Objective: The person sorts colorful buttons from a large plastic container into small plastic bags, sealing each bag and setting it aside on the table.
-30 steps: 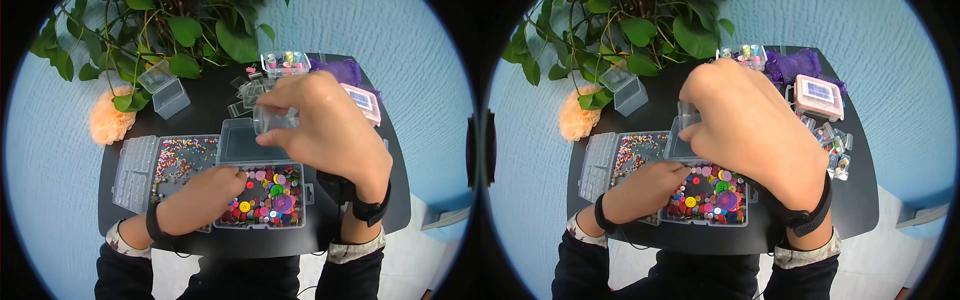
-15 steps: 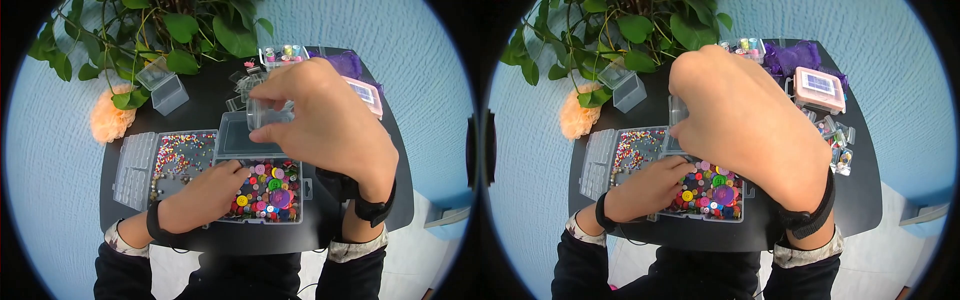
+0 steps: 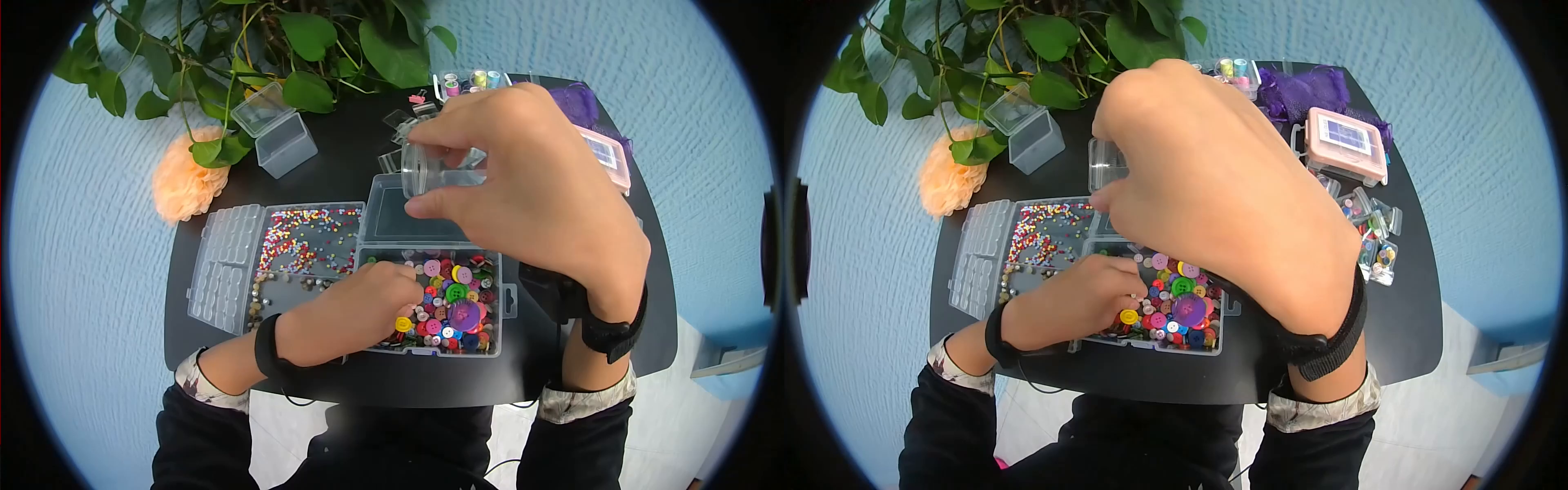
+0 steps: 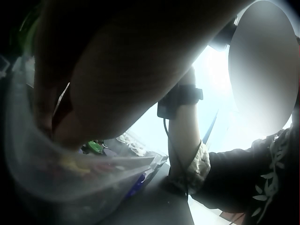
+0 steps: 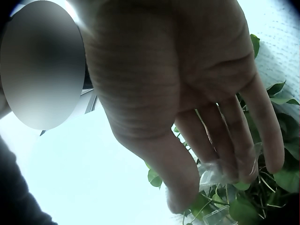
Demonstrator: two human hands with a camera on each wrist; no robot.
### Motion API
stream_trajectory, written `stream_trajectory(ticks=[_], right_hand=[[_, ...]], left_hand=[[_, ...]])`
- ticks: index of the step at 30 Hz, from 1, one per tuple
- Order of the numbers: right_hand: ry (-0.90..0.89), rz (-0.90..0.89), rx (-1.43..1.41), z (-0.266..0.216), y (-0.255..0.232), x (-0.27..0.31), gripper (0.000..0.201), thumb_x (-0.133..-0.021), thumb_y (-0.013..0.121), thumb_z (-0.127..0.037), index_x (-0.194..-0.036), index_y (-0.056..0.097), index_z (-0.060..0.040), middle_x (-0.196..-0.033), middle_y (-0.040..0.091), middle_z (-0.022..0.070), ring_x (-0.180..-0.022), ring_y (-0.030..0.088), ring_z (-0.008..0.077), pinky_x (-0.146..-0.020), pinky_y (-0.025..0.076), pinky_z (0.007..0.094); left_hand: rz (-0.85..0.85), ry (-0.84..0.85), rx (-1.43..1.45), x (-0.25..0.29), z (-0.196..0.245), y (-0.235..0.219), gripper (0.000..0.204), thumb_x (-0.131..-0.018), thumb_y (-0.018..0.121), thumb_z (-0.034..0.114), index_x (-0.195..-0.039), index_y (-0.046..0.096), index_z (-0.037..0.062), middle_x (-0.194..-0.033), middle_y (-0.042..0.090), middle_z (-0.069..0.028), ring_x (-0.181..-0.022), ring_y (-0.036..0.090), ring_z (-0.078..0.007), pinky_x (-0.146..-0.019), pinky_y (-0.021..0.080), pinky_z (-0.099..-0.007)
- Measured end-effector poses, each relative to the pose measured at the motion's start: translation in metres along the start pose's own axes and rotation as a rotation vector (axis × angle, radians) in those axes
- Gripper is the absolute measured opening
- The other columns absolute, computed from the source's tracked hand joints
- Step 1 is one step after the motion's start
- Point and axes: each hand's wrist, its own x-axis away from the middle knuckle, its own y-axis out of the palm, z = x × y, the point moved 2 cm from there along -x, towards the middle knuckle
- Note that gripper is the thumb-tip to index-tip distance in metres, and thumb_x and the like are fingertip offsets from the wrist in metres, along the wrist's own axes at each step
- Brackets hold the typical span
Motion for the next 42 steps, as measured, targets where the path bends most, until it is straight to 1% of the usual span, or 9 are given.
stream_trajectory(ticks=[6,9,11,16,18,19,27,34,42], right_hand=[[-0.051,0.009,-0.077,0.002,0.0,-0.002,0.041,-0.059,0.085,-0.003,-0.096,0.07,0.0054,-0.082,0.068,0.0173,-0.075,0.065,0.0298,-0.067,0.051,0.0346],[0.028,-0.129,-0.058,0.002,-0.003,-0.007,0.042,-0.06,0.087,-0.005,-0.097,0.07,0.0049,-0.082,0.068,0.0157,-0.075,0.065,0.0278,-0.067,0.052,0.0344],[0.08,-0.154,-0.135,0.005,-0.002,-0.007,0.037,-0.064,0.084,-0.011,-0.095,0.071,0.006,-0.08,0.067,0.0199,-0.077,0.065,0.0376,-0.069,0.05,0.0414],[0.06,-0.161,-0.244,0.004,0.004,-0.013,0.041,-0.062,0.087,-0.009,-0.096,0.071,0.0058,-0.078,0.066,0.0171,-0.072,0.065,0.0322,-0.066,0.05,0.0375],[0.095,-0.193,-0.266,0.006,0.007,-0.012,0.045,-0.062,0.091,-0.012,-0.1,0.072,0.0007,-0.08,0.067,0.0083,-0.076,0.064,0.0174,-0.067,0.055,0.0307],[0.104,-0.207,-0.259,0.004,0.006,-0.014,0.045,-0.062,0.091,-0.012,-0.1,0.072,0.0006,-0.08,0.067,0.0078,-0.077,0.064,0.0168,-0.068,0.056,0.0305],[0.127,-0.213,-0.341,-0.003,0.006,-0.013,0.048,-0.063,0.091,-0.013,-0.105,0.072,0.0012,-0.083,0.069,0.0085,-0.076,0.065,0.0164,-0.068,0.056,0.0295],[0.078,-0.169,-0.327,-0.001,0.014,-0.013,0.035,-0.067,0.087,-0.012,-0.094,0.071,0.0046,-0.076,0.067,0.0155,-0.067,0.066,0.0231,-0.061,0.053,0.0321],[0.086,-0.148,-0.342,0.002,0.015,-0.012,0.034,-0.068,0.087,-0.012,-0.091,0.07,0.0049,-0.077,0.068,0.0133,-0.066,0.064,0.0224,-0.06,0.052,0.0317]], left_hand=[[0.193,-0.021,0.079,0.005,0.01,-0.036,0.009,-0.075,0.067,-0.005,-0.083,0.068,-0.0007,-0.082,0.065,-0.0141,-0.072,0.063,-0.0341,-0.063,0.051,-0.038],[0.359,-0.117,0.12,0.012,0.024,-0.071,0.01,-0.077,0.071,-0.005,-0.086,0.07,-0.0001,-0.083,0.067,-0.0088,-0.071,0.066,-0.0195,-0.064,0.052,-0.0305],[0.495,-0.278,0.331,0.015,0.029,-0.087,0.005,-0.083,0.07,-0.007,-0.088,0.07,-0.0044,-0.086,0.067,-0.0054,-0.074,0.063,-0.0076,-0.065,0.052,-0.023],[0.633,-0.242,0.553,0.011,0.042,-0.117,0.004,-0.084,0.071,-0.006,-0.088,0.07,-0.0071,-0.089,0.067,-0.0071,-0.074,0.064,-0.0074,-0.066,0.052,-0.0198],[0.63,-0.223,0.515,0.006,0.046,-0.118,0.007,-0.083,0.073,-0.005,-0.09,0.071,-0.0061,-0.089,0.067,-0.0067,-0.073,0.063,-0.0068,-0.065,0.052,-0.0191],[0.639,-0.218,0.519,0.005,0.045,-0.119,0.007,-0.083,0.073,-0.005,-0.09,0.071,-0.0061,-0.089,0.067,-0.0067,-0.073,0.063,-0.0068,-0.065,0.052,-0.0191],[0.585,-0.187,0.215,-0.004,0.042,-0.121,0.017,-0.078,0.079,0.001,-0.094,0.073,-0.0032,-0.085,0.068,-0.0045,-0.074,0.064,-0.0055,-0.065,0.051,-0.0197],[0.562,-0.286,0.333,-0.008,0.041,-0.127,0.017,-0.083,0.074,0.001,-0.099,0.072,-0.0047,-0.088,0.073,-0.0097,-0.079,0.068,-0.0092,-0.071,0.054,-0.0221],[0.547,-0.249,0.445,-0.001,0.037,-0.128,0.016,-0.088,0.067,-0.004,-0.102,0.07,-0.0082,-0.095,0.074,-0.0137,-0.085,0.072,-0.0151,-0.079,0.058,-0.0258]])
